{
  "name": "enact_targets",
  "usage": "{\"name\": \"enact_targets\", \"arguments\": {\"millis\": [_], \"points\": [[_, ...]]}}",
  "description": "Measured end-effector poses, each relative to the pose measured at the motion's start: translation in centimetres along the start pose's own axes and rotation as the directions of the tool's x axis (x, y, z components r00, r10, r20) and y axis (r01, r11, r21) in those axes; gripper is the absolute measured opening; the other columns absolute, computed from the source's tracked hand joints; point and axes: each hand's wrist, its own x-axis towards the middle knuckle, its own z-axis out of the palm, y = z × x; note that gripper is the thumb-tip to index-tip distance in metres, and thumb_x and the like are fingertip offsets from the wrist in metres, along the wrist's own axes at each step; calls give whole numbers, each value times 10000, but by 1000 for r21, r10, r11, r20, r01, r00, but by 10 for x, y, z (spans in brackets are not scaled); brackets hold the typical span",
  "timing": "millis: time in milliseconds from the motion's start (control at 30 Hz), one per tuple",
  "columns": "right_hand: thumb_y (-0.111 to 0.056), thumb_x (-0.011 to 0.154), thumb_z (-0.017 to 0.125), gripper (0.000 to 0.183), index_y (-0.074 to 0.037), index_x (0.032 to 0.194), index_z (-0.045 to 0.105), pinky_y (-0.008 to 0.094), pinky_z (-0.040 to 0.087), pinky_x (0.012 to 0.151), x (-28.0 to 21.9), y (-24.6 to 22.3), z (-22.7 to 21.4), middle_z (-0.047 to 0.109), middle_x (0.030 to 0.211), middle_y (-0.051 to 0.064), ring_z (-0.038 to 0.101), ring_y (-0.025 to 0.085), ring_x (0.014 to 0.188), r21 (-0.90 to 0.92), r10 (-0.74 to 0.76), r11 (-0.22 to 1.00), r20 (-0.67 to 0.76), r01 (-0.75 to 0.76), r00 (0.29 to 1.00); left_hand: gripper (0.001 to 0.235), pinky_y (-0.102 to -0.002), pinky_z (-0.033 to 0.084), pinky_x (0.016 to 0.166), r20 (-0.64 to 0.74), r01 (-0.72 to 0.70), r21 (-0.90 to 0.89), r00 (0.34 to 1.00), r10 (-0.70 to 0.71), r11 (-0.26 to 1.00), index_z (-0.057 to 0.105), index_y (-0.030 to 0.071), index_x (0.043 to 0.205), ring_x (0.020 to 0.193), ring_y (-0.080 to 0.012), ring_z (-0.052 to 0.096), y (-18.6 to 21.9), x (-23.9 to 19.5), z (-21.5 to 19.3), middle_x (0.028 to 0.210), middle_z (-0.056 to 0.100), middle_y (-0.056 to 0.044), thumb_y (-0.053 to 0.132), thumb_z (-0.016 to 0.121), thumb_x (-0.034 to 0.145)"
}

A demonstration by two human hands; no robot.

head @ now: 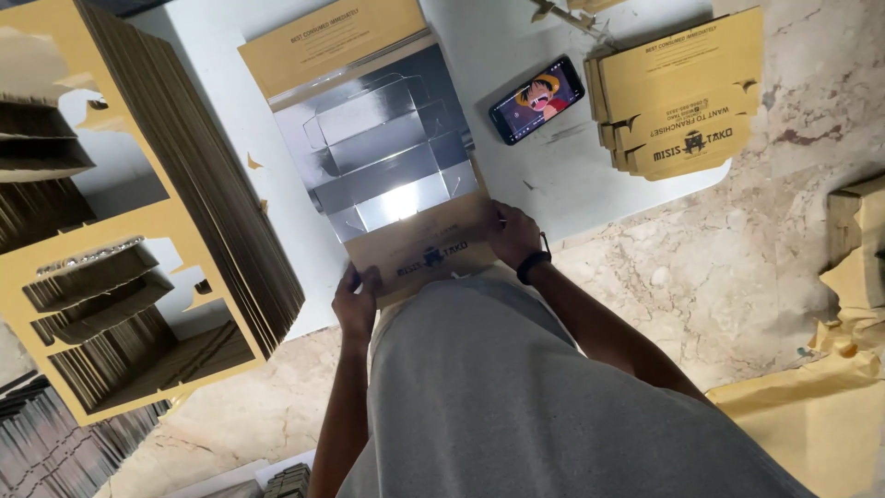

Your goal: Manually removing waste material from pre-cut cardboard sheets to produce final shapes and stacking them.

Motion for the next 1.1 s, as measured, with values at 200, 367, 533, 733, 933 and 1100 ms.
{"name": "enact_targets", "arguments": {"millis": [200, 367, 533, 733, 933, 1100], "points": [[-500, 951, 572, 474, -267, 1353, 669, 426, 557, 1038, 25, 20, 11, 727, 1272, 5, 679, 222, 1184, 64, 34, 997, 49, -37, 998, 448, -461, 482, 1107, -48, -27, -83, 999, 23, 996, 668, 216, 1349, 1249, -293, 633, -12, 22, -12, 1250, 729, -77, 157, 644, 906], [-420, 995, 578, 481, -148, 1386, 646, 473, 535, 1039, 39, -25, -27, 704, 1292, 125, 650, 326, 1231, 220, -52, 974, -51, 62, 997, 381, -477, 475, 1111, -202, -183, -288, 971, 127, 940, 616, 114, 1385, 1298, -344, 587, 17, 67, -32, 1330, 660, -196, 242, 600, 1026], [-507, 953, 665, 666, -62, 1435, 551, 500, 504, 1106, 62, -95, -36, 622, 1367, 195, 585, 343, 1322, 381, -144, 909, -91, 168, 985, 432, -508, 491, 1085, -147, -258, -197, 962, 231, 946, 527, 105, 1443, 1292, -348, 592, 71, 114, -34, 1361, 633, -183, 314, 578, 1068], [-450, 986, 620, 579, -49, 1399, 555, 519, 542, 1010, 64, -115, -29, 585, 1267, 182, 632, 366, 1200, 317, -176, 926, -120, 206, 977, 453, -392, 596, 840, -141, -177, -187, 978, 152, 966, 593, 110, 1356, 1032, -243, 689, 96, 123, -31, 1127, 680, -100, 307, 730, 971], [-443, 990, 638, 504, -62, 1317, 585, 499, 535, 978, 82, -90, -20, 555, 1176, 138, 618, 344, 1164, 288, -218, 927, -103, 239, 970, 514, -344, 511, 759, -55, -144, -403, 990, 133, 904, 575, 55, 1312, 904, -160, 576, 81, 147, -45, 1001, 578, -65, 306, 799, 923], [-227, 963, 706, 186, -111, 1092, 639, 430, 556, 959, 93, -86, -26, 586, 1077, 61, 640, 286, 1117, 308, -324, 889, -100, 339, 941, 244, -314, 478, 818, 82, -234, -449, 950, 301, 862, 617, 90, 1174, 917, -150, 542, 32, 192, -47, 974, 575, -21, 125, 744, 970]]}}
